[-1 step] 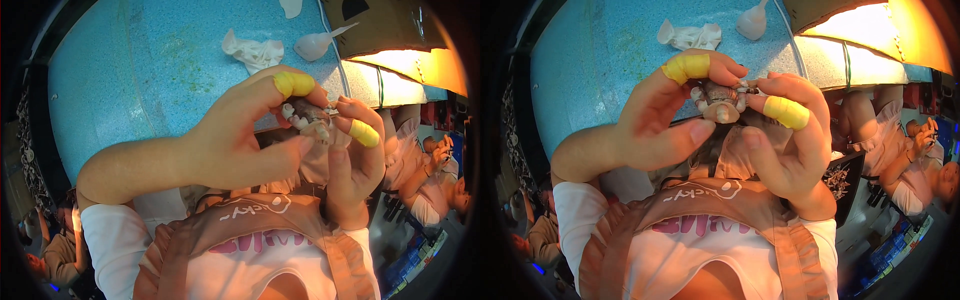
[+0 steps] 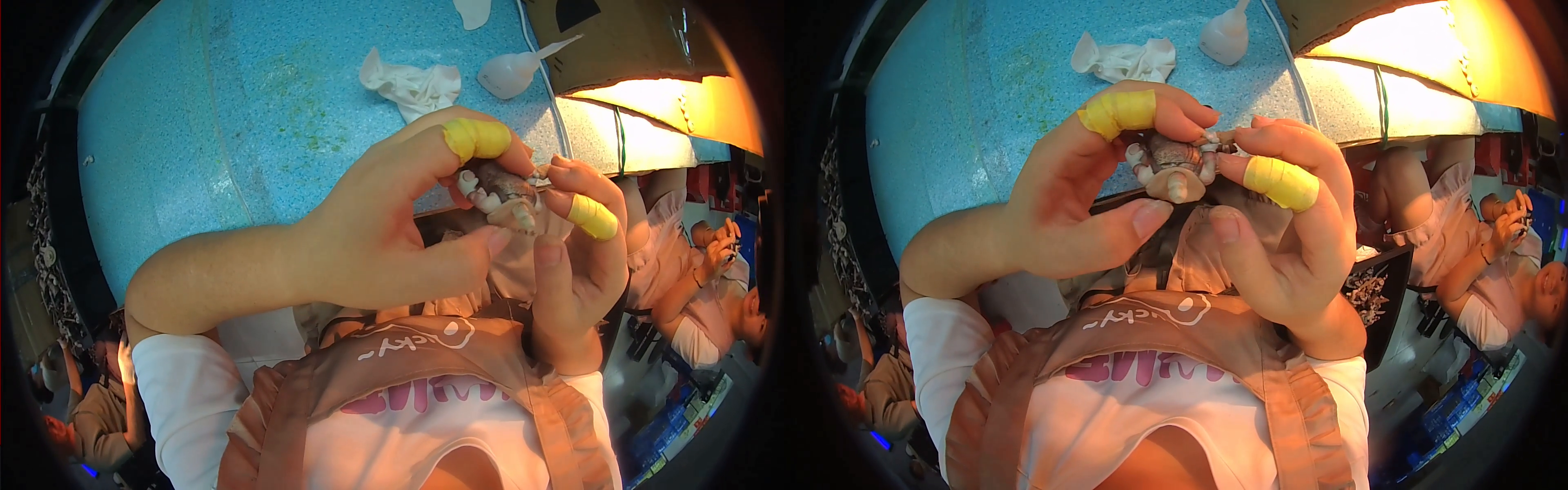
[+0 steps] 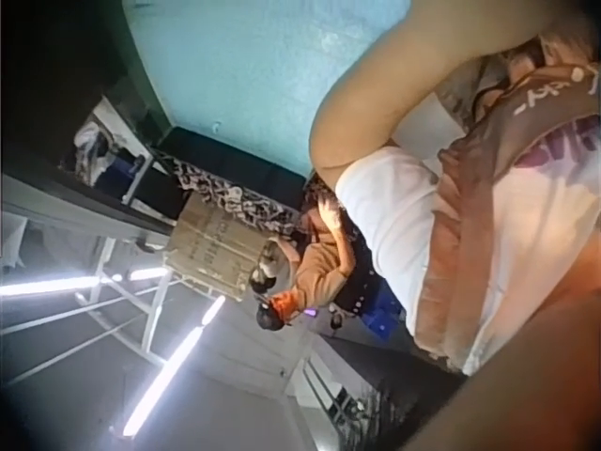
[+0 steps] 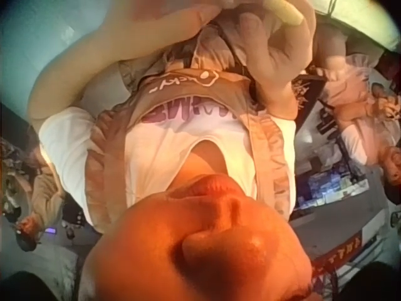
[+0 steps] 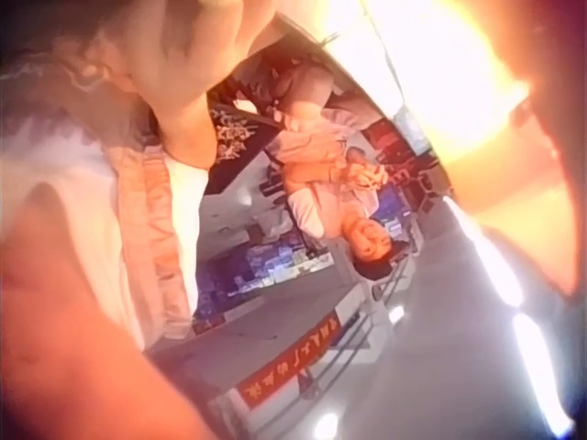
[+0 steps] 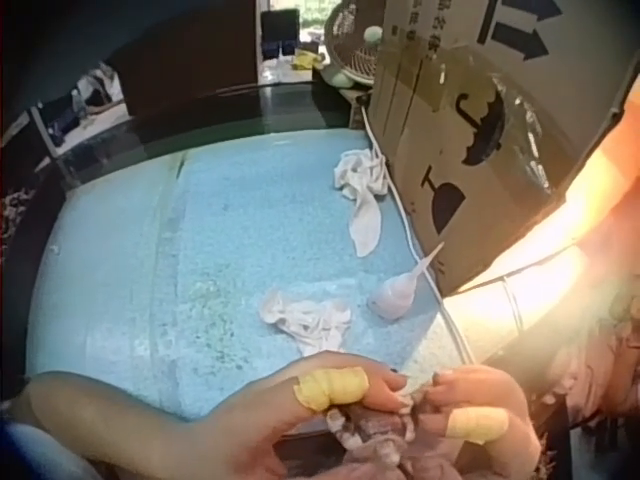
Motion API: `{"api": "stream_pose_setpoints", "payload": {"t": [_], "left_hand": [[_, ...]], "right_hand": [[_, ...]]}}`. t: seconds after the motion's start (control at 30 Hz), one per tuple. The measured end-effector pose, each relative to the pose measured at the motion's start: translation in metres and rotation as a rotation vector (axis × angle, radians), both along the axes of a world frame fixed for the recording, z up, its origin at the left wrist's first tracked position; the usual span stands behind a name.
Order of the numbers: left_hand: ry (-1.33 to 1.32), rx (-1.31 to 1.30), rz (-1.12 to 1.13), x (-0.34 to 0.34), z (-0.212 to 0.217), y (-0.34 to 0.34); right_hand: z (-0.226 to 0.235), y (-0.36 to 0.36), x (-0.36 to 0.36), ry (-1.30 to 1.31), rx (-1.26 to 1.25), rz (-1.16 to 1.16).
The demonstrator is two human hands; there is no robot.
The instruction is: The person assembles small plastic toy parts into figurines by applying glue from a glue bottle.
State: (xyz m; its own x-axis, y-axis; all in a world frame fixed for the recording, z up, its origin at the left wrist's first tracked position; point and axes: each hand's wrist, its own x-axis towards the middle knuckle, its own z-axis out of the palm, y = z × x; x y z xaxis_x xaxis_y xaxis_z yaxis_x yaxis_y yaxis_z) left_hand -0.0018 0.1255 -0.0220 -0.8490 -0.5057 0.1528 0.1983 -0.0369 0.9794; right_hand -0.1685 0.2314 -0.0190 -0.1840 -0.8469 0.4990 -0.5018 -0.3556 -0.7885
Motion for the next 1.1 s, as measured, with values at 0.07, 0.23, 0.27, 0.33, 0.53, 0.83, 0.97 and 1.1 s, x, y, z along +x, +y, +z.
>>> {"api": "stream_pose_setpoints", "payload": {"t": [0.07, 0.23, 0.27, 0.33, 0.53, 0.83, 0.97, 1.1], "left_hand": [[0.002, -0.174, 0.007, -0.001, -0.003, -0.001], [0.052, -0.439, 0.079, -0.004, -0.004, -0.004], [0.056, -0.480, 0.103, -0.005, -0.003, -0.003], [0.072, -0.512, 0.115, -0.006, -0.004, -0.003], [0.079, -0.652, 0.151, -0.006, -0.004, -0.003], [0.058, -0.675, 0.203, -0.008, -0.003, -0.003], [-0.003, -0.262, 0.168, -0.009, -0.006, 0.003], [-0.022, 0.437, -0.052, -0.007, 0.013, 0.002]], "right_hand": [[0.002, 0.000, -0.001, 0.033, -0.001, -0.001], [0.003, -0.001, 0.003, 0.051, 0.013, -0.020], [0.002, -0.001, 0.003, 0.064, 0.009, -0.027], [0.001, -0.002, 0.005, 0.075, 0.005, -0.031], [-0.002, -0.003, 0.010, 0.029, -0.009, -0.056], [-0.008, -0.007, 0.010, -0.070, -0.019, -0.016], [-0.015, -0.009, 0.005, -0.144, -0.065, -0.017], [-0.006, -0.007, -0.006, 0.376, -0.076, 0.023]]}}
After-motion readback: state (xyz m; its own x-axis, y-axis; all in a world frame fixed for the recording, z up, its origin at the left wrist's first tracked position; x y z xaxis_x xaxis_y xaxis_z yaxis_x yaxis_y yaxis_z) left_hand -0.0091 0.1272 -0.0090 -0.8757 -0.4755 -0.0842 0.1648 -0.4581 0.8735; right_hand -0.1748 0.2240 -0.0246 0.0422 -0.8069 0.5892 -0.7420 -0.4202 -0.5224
